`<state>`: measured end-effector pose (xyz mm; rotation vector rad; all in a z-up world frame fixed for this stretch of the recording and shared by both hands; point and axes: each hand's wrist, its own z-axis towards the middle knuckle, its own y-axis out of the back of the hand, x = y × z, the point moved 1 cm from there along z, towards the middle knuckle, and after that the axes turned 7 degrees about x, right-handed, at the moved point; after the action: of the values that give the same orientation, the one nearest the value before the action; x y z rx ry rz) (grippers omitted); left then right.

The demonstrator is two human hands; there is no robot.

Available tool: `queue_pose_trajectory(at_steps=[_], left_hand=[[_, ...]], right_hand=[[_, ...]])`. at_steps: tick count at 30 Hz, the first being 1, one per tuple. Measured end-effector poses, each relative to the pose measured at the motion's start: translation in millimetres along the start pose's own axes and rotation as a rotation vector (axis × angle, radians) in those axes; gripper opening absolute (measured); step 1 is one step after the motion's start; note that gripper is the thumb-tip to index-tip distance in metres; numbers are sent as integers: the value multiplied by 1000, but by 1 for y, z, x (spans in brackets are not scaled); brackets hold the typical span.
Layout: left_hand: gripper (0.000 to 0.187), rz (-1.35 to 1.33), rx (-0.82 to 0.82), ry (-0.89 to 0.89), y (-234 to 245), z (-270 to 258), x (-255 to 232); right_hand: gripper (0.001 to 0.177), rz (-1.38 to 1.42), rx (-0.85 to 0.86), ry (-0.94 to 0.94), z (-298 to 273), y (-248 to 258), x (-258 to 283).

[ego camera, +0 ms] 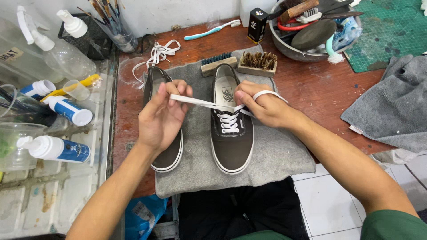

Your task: The person laces a pair of black canvas shoes with white laces. They thread the laces through the eyelets on both shoes, pull them tight, and tie them into knots. The person then flips one shoe over to show the sole.

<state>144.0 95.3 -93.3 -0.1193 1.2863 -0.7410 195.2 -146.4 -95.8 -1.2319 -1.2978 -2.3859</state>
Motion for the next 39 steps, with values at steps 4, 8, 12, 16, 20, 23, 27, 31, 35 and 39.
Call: queue_pose_trajectory(at_steps=[4, 8, 12, 16, 20, 23, 27, 31, 35, 39], left_hand=[[29, 596, 57, 443, -10, 5, -23], [31, 567, 64, 377, -4, 4, -31], [34, 38, -192, -67, -1, 12, -68], [22, 973, -360, -99, 25, 19, -63], [2, 1386, 69, -213, -13, 19, -43], [15, 1518, 253, -223, -33, 11, -14], [13, 1635, 339, -196, -40, 4, 9], [3, 1751, 291, -362, -46, 2, 8], [5, 1633, 365, -311, -41, -4, 3], [22, 1597, 303, -312, -41, -15, -34]], right_hand=[[31, -1, -13, 16, 0, -2, 0], [32, 22, -10, 23, 1, -3, -1], [26, 46, -53, 26, -3, -2, -2], [16, 8, 29, 112, 1, -7, 14], [5, 33, 29, 158, -1, -12, 7], [3, 99, 9, 164, -2, -9, 7], [4, 163, 20, 131, -3, -9, 9], [8, 130, 20, 99, -3, -11, 1], [22, -31, 24, 83, -4, -10, 1], [22, -37, 31, 99, -6, -7, -9]])
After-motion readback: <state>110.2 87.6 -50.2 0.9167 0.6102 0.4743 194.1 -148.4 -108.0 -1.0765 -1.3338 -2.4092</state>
